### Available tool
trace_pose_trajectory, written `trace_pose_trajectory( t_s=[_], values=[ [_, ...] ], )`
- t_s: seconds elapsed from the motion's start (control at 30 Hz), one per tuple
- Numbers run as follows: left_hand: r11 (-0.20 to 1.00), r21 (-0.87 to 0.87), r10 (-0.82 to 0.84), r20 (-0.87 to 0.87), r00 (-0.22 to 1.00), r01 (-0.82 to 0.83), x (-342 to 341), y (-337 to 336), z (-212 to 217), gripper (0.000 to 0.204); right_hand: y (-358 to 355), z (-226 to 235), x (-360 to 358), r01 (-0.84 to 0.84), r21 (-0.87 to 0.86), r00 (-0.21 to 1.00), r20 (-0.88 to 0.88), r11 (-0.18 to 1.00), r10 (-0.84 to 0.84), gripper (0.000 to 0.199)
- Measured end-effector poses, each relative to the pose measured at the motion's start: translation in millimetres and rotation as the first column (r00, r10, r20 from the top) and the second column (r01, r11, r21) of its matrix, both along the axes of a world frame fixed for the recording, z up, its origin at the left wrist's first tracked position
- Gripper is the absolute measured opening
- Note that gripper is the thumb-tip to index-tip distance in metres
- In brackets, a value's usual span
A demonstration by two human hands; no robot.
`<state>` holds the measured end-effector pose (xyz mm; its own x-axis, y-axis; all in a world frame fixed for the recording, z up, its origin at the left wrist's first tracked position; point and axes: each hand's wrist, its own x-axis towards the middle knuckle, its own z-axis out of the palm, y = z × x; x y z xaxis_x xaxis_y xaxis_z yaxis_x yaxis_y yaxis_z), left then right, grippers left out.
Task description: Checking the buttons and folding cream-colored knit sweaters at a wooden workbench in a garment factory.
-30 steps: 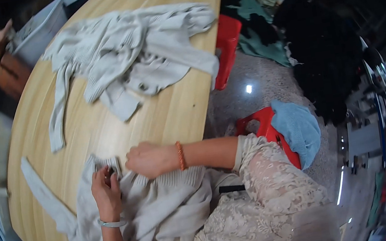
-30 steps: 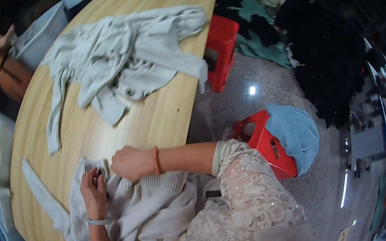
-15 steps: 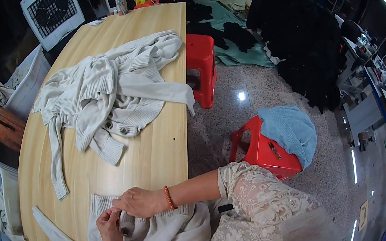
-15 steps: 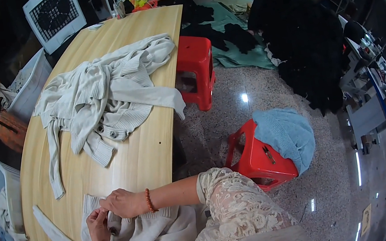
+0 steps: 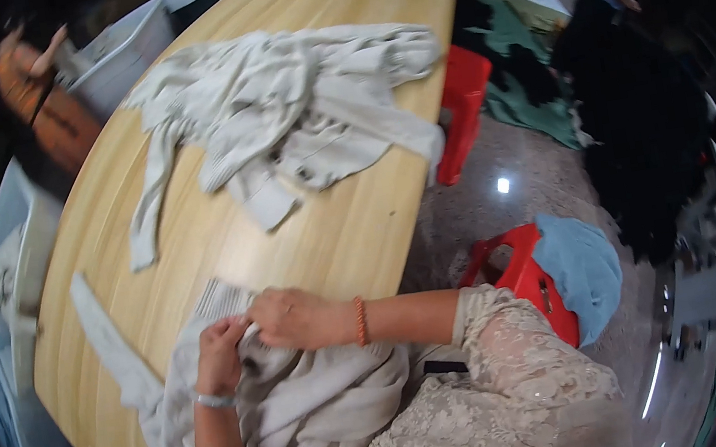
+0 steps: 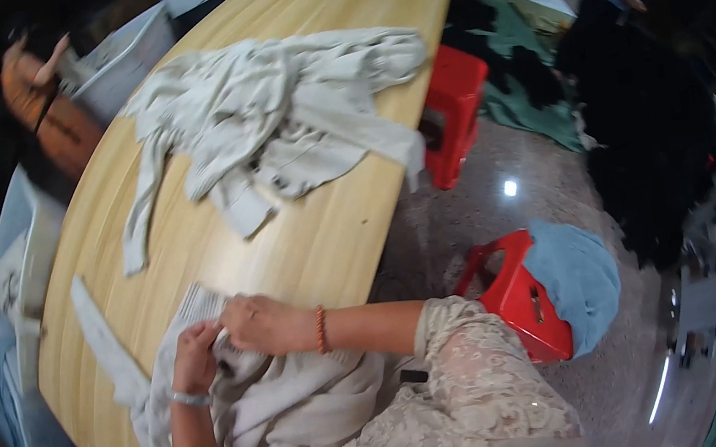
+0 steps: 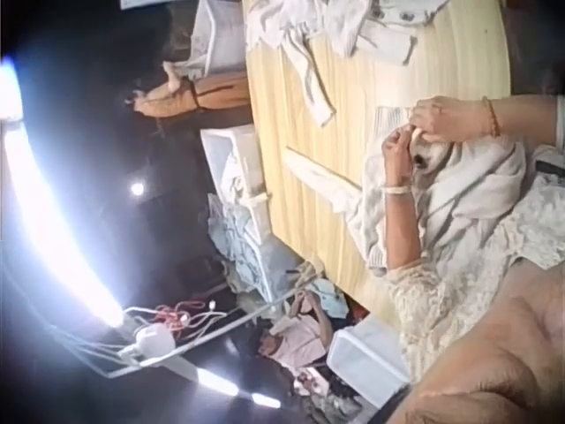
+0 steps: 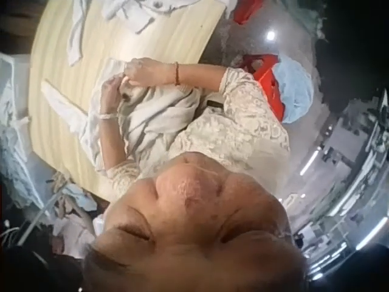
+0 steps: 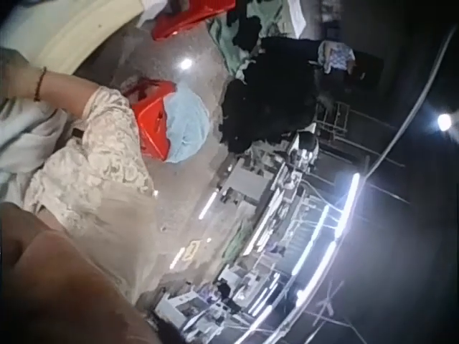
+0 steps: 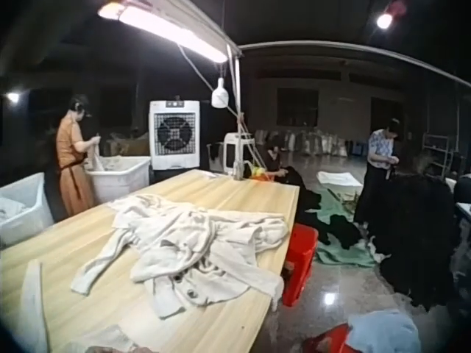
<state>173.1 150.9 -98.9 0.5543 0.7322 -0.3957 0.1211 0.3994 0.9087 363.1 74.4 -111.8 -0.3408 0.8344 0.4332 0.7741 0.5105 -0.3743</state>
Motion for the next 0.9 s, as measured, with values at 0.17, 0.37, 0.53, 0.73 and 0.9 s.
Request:
trace_pose_trajectory(
  t_s=[0.17,0.37,0.53,0.73,0.9],
  values=[
    [0.955,0.255,-0.123,-0.127,0.984,0.152,4,-24,25,0.022,0,10,17,-0.073,-0.192,0.951,-0.307,0.979,0.011,0.02],
    [0.863,0.48,-0.044,-0.238,0.97,0.157,-2,-35,16,0.012,4,12,30,-0.291,-0.294,0.894,-0.421,0.91,0.15,0.034],
    [0.925,0.353,-0.108,-0.104,0.989,0.139,-5,-23,4,0.014,5,20,32,-0.241,-0.389,0.887,-0.461,0.889,0.038,0.03],
    [0.972,0.184,-0.12,-0.159,0.98,0.149,-7,-23,16,0.013,8,16,35,-0.363,-0.422,0.785,-0.619,0.831,0.028,0.022],
    [0.974,0.2,-0.099,-0.048,0.994,0.107,-18,-28,1,0.017,9,9,33,-0.575,-0.573,0.615,-0.774,0.584,-0.153,0.018]
  ],
)
